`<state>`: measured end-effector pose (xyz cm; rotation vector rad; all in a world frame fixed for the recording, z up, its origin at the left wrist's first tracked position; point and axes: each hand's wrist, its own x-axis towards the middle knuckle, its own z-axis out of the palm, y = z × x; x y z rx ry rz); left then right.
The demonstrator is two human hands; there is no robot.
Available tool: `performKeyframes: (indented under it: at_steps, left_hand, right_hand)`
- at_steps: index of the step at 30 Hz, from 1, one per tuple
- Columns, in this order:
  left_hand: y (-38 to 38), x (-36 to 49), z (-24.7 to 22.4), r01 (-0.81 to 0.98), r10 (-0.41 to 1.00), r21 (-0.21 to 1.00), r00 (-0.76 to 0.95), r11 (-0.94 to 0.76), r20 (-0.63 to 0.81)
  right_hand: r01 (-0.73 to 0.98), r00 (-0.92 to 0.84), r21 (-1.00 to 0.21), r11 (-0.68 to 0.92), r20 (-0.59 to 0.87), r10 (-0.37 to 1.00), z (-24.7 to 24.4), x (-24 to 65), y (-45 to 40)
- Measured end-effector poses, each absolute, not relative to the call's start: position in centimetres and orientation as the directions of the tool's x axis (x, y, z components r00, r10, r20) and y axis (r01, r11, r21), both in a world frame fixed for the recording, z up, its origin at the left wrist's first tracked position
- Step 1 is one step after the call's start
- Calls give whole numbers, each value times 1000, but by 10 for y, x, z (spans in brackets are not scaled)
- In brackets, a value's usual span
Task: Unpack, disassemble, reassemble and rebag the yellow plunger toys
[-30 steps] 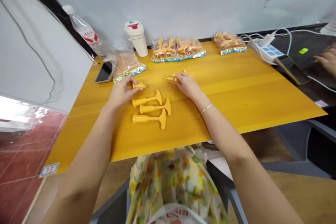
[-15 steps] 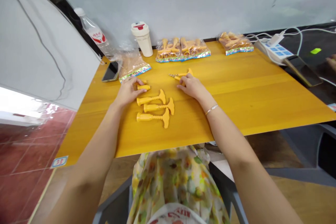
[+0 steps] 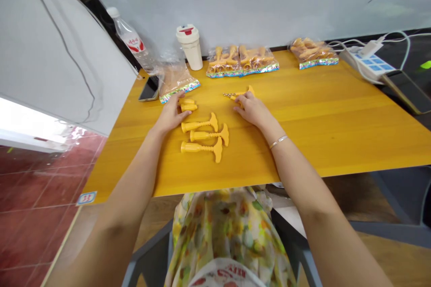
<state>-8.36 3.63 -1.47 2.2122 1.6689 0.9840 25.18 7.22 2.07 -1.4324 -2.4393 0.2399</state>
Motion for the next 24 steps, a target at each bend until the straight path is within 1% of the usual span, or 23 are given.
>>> performKeyframes:
  at_steps: [4, 6, 7, 9, 11, 13, 15, 17, 19, 21, 23, 24]
  left_hand:
    - [29, -79, 4, 818, 890, 468, 111, -334, 442]
    - [21, -75, 23, 815, 889, 475, 103, -333, 446]
    - [16, -73, 32, 797, 905, 504, 119, -332, 408]
    - [7, -69, 47, 740, 951, 598, 219, -308, 219]
    - [3, -66, 54, 720, 938, 636, 345, -278, 19]
    - [2, -64, 52, 764, 904, 588, 410, -266, -124]
    - [4, -61, 47, 825, 893, 498, 406, -265, -196]
    - [6, -58, 43, 850, 903, 449, 388, -274, -185]
    - [6, -54, 43, 838, 925, 463, 369, -290, -89]
    - [6, -49, 44, 804, 934, 498, 354, -324, 35]
    - [4, -43, 46, 768, 925, 522, 354, -371, 137]
    - [3, -41, 47, 751, 918, 531, 357, -392, 173]
  right_hand:
    - [817, -456, -296, 495, 193, 869, 19, 253, 73]
    - [818, -452, -284, 501, 222, 864, 18, 253, 73]
    - [818, -447, -278, 504, 245, 861, 18, 253, 73]
    - [808, -433, -284, 516, 307, 847, 18, 251, 72]
    - [766, -433, -324, 555, 379, 818, 16, 246, 70]
    - [683, -452, -390, 617, 439, 777, 14, 237, 67]
    - [586, -482, -455, 670, 468, 740, 10, 228, 64]
    - [515, -503, -517, 684, 463, 730, 6, 219, 60]
    - [479, -488, -608, 633, 415, 768, 4, 212, 57]
    - [441, -441, -748, 497, 301, 845, 4, 209, 55]
    - [361, -387, -884, 297, 147, 910, 6, 209, 55]
    - [304, -363, -931, 204, 84, 928, 8, 210, 55]
